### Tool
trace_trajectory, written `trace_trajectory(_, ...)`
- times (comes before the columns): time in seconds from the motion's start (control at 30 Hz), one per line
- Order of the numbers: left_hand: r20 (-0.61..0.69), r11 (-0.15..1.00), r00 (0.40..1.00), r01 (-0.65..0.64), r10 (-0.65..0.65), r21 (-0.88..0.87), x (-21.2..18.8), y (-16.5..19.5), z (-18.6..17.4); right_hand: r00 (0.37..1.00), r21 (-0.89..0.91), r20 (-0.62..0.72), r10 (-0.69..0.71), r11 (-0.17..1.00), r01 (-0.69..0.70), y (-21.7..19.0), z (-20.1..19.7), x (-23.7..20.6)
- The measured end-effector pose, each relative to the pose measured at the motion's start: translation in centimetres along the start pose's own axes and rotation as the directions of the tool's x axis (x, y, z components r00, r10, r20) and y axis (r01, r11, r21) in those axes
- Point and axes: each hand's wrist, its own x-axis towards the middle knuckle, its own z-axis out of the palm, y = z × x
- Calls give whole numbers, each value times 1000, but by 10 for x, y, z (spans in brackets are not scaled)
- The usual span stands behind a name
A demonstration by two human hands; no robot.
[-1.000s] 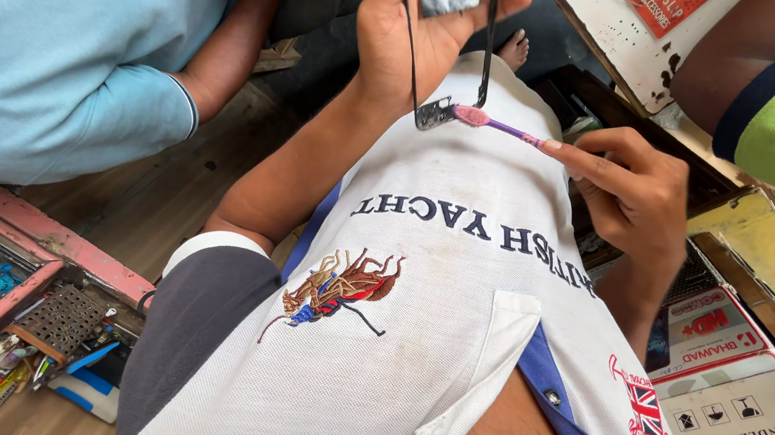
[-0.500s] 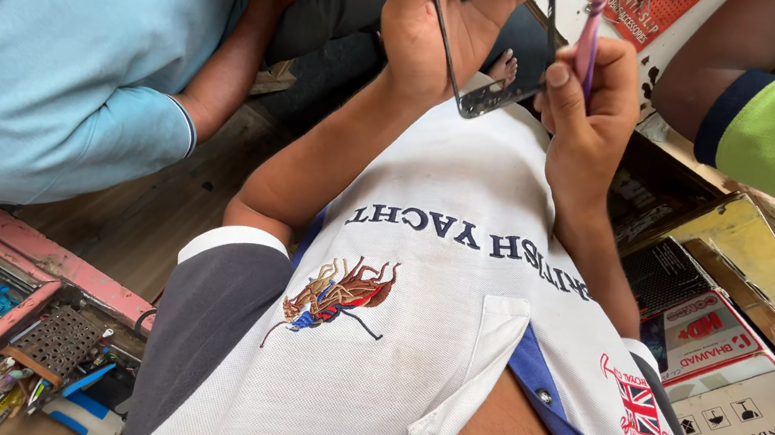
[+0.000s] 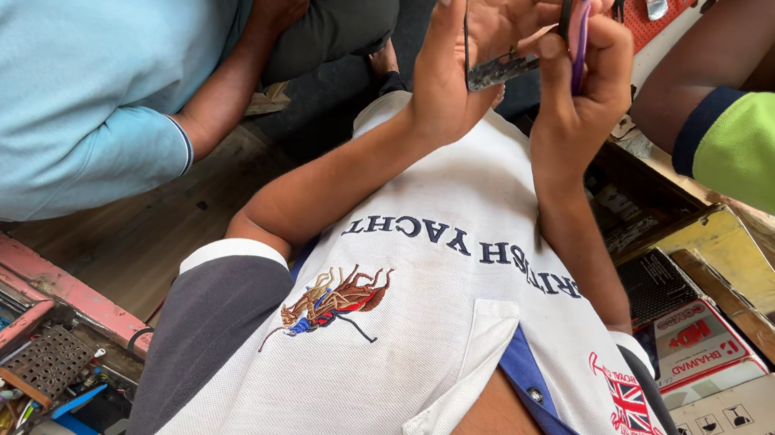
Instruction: The person uses a heat gun on a small electronic component, then attaches it to a disassembled smartphone. They use a metal spudger to adjust internal parts and a toothbrush to clean the phone's exterior.
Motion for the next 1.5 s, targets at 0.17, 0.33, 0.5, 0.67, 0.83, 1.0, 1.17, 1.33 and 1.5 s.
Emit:
trace_trajectory(0.17,-32,994,994,-102,100,-43,6,-1,-20,983,-130,55,-176,975,182,-4,-26,-20)
trace_trajectory(0.33,-61,988,986,-150,153,46,13,10,-34,916,-331,275,-292,866,375,-8,-49,-37)
trace_trajectory(0.5,1,989,997,-71,72,126,15,15,-30,885,-369,375,-277,831,417,-9,-57,-38)
trace_trajectory(0.67,36,968,999,1,-11,250,15,23,-24,887,-520,395,-239,738,430,-15,-70,-33)
trace_trajectory(0.83,16,971,1000,-19,16,240,16,18,-20,871,-502,416,-261,733,460,-18,-71,-38)
trace_trajectory(1.0,17,987,998,-66,65,144,21,11,-21,898,-522,392,-200,756,396,-22,-66,-38)
trace_trajectory(1.17,-23,990,998,-54,57,129,20,6,-20,948,-553,286,-140,784,283,-30,-60,-36)
trace_trajectory(1.33,-39,989,998,-44,50,141,18,5,-20,963,-583,243,-114,776,239,-25,-62,-42)
trace_trajectory(1.5,-15,996,998,-53,55,74,19,5,-24,916,-493,337,-219,788,370,-11,-67,-49)
